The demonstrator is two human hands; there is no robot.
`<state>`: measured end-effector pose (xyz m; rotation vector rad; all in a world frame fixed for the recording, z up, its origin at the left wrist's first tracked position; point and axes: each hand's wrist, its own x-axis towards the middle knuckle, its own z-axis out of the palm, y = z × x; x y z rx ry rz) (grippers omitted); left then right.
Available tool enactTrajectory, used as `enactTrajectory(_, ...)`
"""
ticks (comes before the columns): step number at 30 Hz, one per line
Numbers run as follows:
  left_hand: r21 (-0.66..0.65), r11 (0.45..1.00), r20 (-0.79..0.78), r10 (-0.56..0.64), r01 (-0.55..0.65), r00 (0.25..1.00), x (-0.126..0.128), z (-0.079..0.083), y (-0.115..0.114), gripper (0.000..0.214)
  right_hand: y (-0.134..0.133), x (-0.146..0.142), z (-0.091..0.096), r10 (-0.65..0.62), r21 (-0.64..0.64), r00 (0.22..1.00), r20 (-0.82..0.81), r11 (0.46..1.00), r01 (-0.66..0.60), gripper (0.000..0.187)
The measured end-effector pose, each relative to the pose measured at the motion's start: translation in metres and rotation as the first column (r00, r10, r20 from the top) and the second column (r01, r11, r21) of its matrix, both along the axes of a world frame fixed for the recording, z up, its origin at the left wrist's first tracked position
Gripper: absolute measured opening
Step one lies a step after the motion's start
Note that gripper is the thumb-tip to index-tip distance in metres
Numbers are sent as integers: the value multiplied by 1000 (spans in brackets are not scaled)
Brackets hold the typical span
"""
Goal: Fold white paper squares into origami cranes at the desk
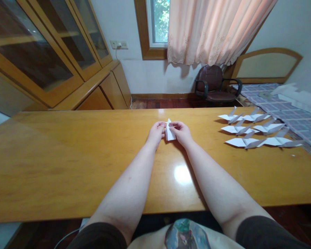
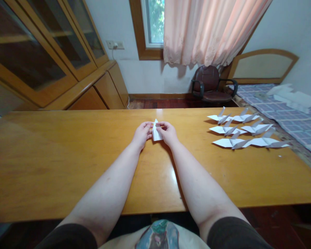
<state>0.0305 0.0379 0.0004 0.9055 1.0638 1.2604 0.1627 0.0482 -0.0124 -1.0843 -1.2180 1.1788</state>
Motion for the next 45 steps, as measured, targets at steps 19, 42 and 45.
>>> enactTrajectory(19, 51, 993, -95, 114, -110, 989, -4, -4, 7, 36, 0, 3, 8, -7, -103, 982, -187, 995, -12, 40)
enactTrajectory(42, -47, 999, 26, 27, -26, 999, -2, -3, 3, 13, 2, 0, 2, -8, -193, 969, -246, 980, -40, 19)
enactTrajectory(45, -52, 998, 39, 36, -34, 999, -2, -1, 3, 13, 1, 1, 3, -6, -206, 968, -253, 977, -48, 20)
